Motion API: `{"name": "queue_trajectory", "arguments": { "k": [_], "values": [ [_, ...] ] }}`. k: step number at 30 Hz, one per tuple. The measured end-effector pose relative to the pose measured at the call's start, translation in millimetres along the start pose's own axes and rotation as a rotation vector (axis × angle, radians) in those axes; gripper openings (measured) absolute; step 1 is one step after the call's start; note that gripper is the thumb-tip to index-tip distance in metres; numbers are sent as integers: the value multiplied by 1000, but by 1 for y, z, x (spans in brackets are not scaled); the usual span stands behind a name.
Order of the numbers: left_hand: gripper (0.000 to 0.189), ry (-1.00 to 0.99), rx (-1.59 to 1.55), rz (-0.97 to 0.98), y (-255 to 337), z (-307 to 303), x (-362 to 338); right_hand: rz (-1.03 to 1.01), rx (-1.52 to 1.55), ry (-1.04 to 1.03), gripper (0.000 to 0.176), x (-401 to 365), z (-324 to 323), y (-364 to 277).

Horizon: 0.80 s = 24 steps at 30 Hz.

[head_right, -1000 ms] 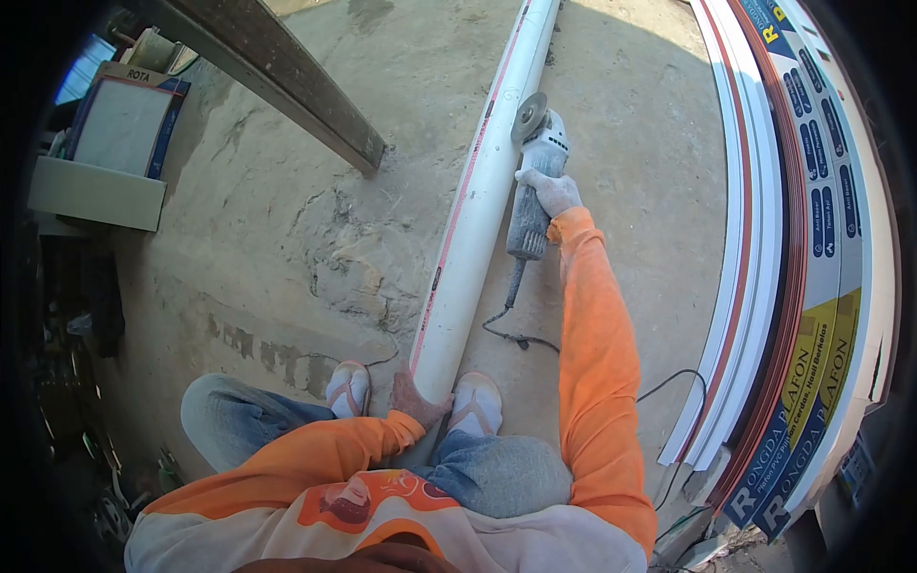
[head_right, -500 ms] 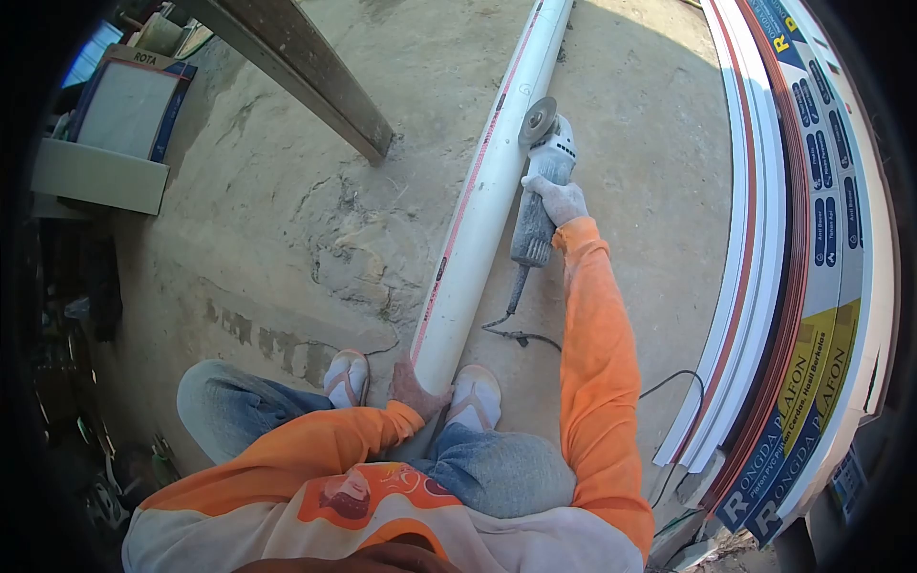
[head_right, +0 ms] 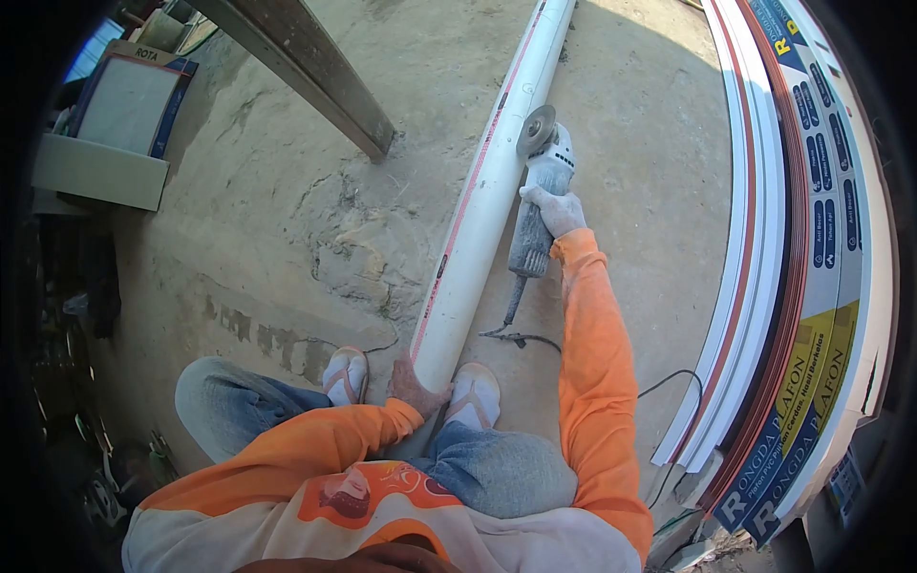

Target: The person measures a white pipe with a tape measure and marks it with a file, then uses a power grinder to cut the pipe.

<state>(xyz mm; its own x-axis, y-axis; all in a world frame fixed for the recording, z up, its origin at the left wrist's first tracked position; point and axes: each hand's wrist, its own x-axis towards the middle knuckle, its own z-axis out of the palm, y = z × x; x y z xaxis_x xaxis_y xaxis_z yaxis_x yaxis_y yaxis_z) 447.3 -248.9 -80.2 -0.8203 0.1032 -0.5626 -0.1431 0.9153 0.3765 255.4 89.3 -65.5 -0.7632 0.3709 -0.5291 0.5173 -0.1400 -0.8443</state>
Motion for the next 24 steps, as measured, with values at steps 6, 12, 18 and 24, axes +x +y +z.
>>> {"name": "queue_trajectory", "arguments": {
  "k": [6, 12, 18, 24],
  "values": [
    [110, 2, -20, -20, 8, -6, -3, -26, 44, 12, 40, -9, 1, 7],
    [110, 9, -17, -12, 6, -5, -2, 21, 53, -16, 40, -21, 2, 7],
    [109, 32, -13, -6, 2, 0, -2, 5, 50, 4, 43, -27, 5, 15],
    [110, 0, -2, -26, 4, -3, -3, 2, -56, 3, 42, -42, 7, 9]
  ]
}}
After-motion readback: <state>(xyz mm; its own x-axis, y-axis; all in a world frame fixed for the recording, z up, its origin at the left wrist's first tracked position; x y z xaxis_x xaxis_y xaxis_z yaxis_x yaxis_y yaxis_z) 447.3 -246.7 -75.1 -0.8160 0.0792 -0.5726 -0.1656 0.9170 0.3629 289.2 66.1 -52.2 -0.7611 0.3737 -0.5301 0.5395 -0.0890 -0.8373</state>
